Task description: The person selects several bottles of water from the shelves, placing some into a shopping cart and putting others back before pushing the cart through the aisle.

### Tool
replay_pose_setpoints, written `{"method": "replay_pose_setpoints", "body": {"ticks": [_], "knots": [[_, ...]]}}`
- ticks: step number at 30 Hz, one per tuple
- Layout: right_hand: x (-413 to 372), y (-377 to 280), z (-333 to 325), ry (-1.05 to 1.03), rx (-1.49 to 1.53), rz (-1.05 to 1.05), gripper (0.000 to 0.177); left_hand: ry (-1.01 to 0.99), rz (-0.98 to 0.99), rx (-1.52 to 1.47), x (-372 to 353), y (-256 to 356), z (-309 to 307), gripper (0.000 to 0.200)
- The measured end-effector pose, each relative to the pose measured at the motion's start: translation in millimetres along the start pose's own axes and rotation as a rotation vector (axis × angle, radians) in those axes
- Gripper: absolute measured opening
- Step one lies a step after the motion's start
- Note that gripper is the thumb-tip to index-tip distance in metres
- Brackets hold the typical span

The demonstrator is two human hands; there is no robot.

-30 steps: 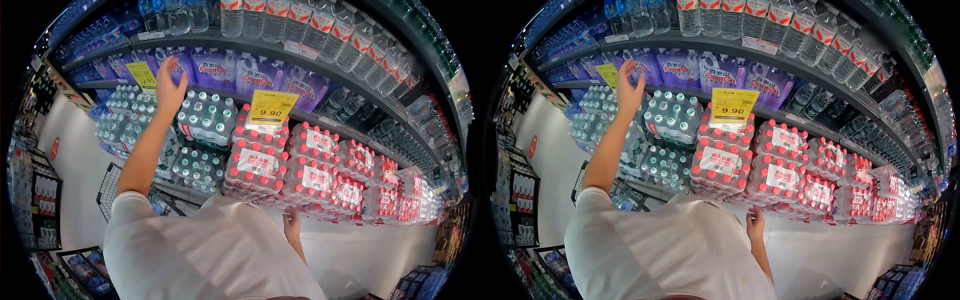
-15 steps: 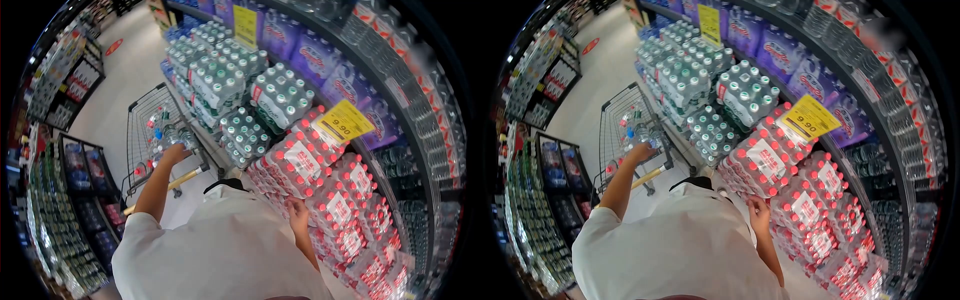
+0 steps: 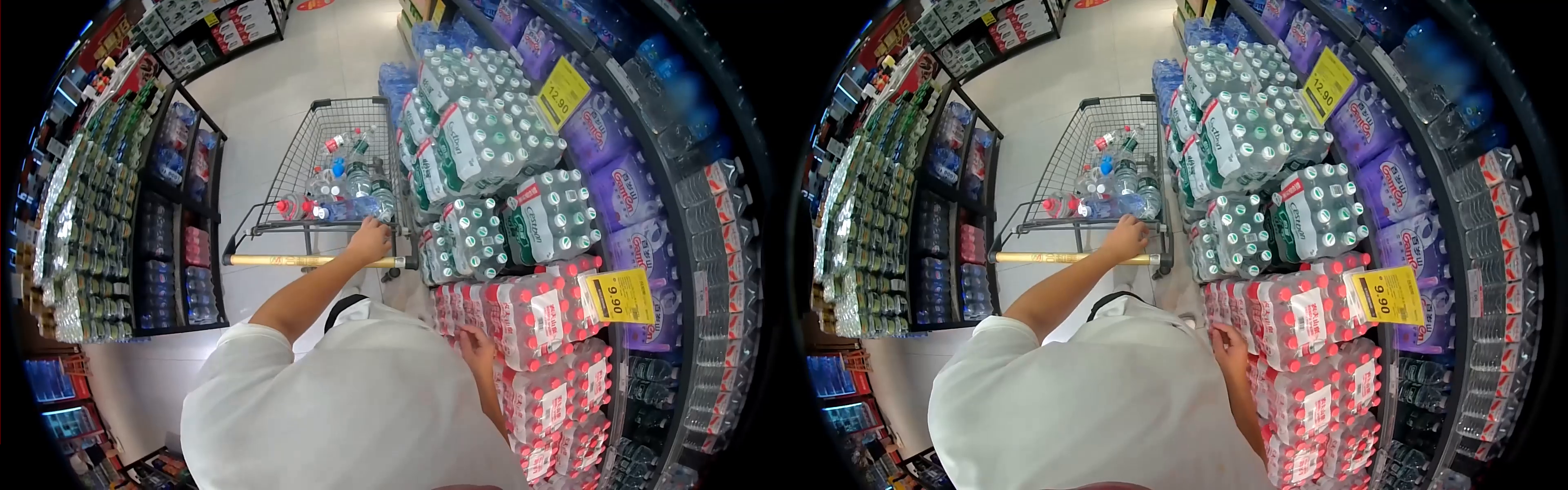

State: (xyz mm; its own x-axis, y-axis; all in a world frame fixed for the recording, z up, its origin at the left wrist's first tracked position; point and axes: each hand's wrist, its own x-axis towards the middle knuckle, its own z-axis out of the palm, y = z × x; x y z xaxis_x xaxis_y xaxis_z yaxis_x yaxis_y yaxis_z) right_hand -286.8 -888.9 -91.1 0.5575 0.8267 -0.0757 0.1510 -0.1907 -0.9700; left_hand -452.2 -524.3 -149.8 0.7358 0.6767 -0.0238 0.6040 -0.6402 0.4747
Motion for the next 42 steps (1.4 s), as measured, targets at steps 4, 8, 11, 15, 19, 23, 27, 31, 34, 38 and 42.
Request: {"method": "replay_pose_setpoints", "body": {"ticks": [4, 8, 11, 15, 19, 23, 27, 31, 34, 38, 42], "knots": [[20.9, -27.6, 31.4, -0.007, 0.006, 0.115, 0.019, 0.035, 0.038, -0.128, -9.0, -0.3, -6.7, 0.031], [53.2, -28.5, 76.6, -0.042, -0.141, 0.091, 0.025, 0.105, 0.004, -0.377, -30.6, -2.2, -44.0, 0.043], [84.3, -44.1, 121.5, -0.105, -0.158, 0.038, 0.033, 0.122, -0.093, -0.404, -42.0, -26.8, -89.9, 0.039], [118.2, -67.3, 179.4, -0.020, -0.705, -0.399, 0.040, 0.164, -0.170, -0.215, -37.7, -111.7, -115.0, 0.036], [140.2, -48.7, 224.0, -0.055, -0.906, -0.432, 0.041, -0.145, -0.263, -0.024, -28.9, -186.2, -106.0, 0.043], [139.0, -43.1, 239.8, -0.021, -0.925, -0.405, 0.031, -0.509, -0.169, 0.039, -18.7, -230.7, -72.5, 0.055], [135.8, -55.4, 238.0, -0.131, -0.942, -0.244, 0.024, -0.573, -0.170, 0.036, -21.4, -237.5, -58.1, 0.052], [136.0, -55.4, 248.2, -0.112, -1.042, -0.221, 0.030, -0.504, -0.188, -0.030, -32.3, -203.5, -98.1, 0.042], [145.0, -71.5, 258.9, -0.286, -1.217, 0.024, 0.044, -0.601, -0.028, -0.012, -28.3, -220.2, -79.9, 0.038], [172.8, -90.8, 262.9, -0.641, -1.285, 0.317, 0.054, -0.663, 0.095, 0.057, 14.5, -201.0, -139.7, 0.035], [172.0, -78.5, 252.1, -0.725, -1.244, 0.321, 0.054, -0.284, -0.298, -0.404, 107.2, -240.7, -98.9, 0.035]]}}
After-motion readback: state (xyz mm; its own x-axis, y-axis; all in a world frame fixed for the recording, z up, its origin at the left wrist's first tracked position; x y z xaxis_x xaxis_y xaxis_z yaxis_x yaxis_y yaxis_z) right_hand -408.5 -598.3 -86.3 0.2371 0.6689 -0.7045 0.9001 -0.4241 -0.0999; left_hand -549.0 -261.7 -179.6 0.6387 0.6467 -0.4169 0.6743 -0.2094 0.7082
